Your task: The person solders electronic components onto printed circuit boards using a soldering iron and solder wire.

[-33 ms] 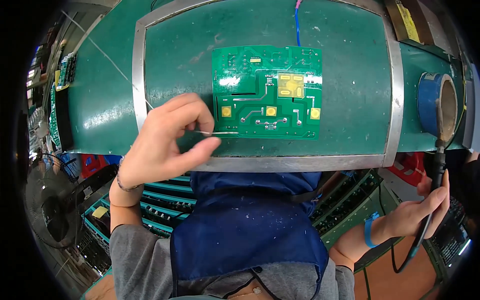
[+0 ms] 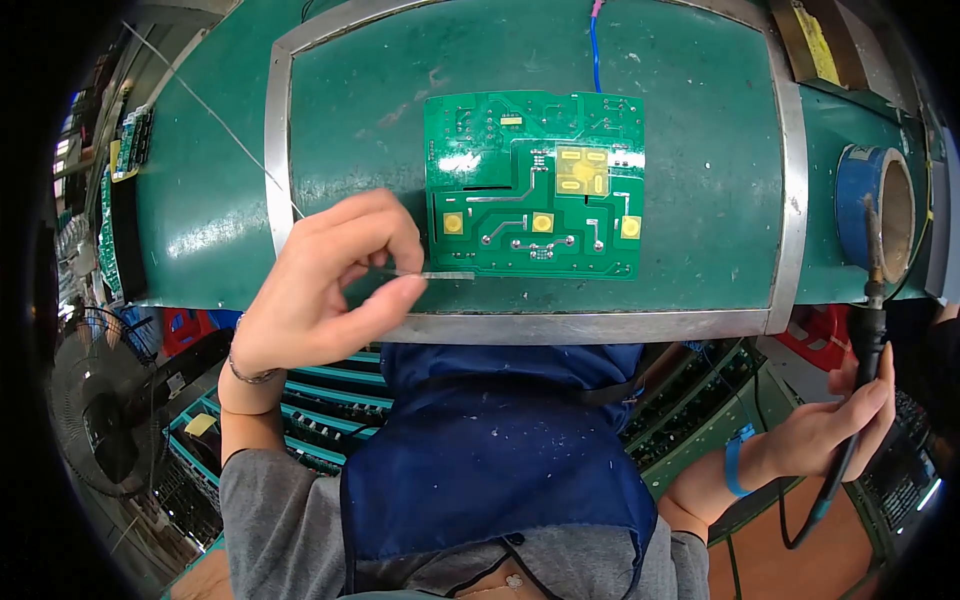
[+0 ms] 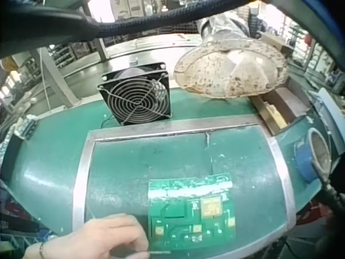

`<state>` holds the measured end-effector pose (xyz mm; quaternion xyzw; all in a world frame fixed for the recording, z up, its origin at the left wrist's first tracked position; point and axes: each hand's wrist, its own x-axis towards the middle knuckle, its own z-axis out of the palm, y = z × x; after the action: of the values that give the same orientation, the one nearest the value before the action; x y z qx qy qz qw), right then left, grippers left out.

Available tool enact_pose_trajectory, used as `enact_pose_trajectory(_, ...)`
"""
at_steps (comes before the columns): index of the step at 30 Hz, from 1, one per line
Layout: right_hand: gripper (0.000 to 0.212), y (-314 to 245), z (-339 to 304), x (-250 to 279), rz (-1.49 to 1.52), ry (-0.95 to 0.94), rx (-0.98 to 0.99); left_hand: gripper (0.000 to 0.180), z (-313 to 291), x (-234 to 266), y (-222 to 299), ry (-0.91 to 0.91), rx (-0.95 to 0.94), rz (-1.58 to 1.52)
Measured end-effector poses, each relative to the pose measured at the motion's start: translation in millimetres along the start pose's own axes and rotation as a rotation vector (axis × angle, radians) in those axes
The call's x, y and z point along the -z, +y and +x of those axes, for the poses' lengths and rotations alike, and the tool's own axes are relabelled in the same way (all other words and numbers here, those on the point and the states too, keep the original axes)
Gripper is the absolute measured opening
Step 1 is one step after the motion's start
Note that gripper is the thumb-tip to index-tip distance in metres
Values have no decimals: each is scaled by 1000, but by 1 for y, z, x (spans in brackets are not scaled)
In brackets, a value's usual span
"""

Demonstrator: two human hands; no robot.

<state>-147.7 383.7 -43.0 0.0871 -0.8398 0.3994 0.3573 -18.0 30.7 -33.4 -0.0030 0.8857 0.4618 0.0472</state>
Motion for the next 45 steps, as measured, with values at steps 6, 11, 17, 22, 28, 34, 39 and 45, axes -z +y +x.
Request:
enact_pose_trajectory(6,42,-27,-32,-9,173,-81,-51,8,-20,-30,10,-190,-73,-119)
enact_pose_trajectory(11,39,-54,-42,-22,405,-387,78,10,-25,-43,16,-105,-69,-72)
enact_pose_trajectory(17,34,-60,-47,-33,484,-544,74,13,8,-19,13,297,7,109)
enact_pose_trajectory(22,35,-62,-46,-39,518,-628,68,13,17,-26,-2,450,-64,163)
enact_pose_trajectory(28,37,-61,-47,-42,508,-652,21,14,22,-35,-5,478,-96,163)
enact_pose_trajectory(34,35,-61,-48,-50,468,-634,89,14,27,-39,-9,495,-133,154)
enact_pose_trajectory(39,29,-62,-44,-51,467,-669,120,14,29,-40,-8,492,-135,156)
enact_pose_trajectory(45,20,-62,-43,-51,476,-675,142,15,33,-43,-11,483,-168,190)
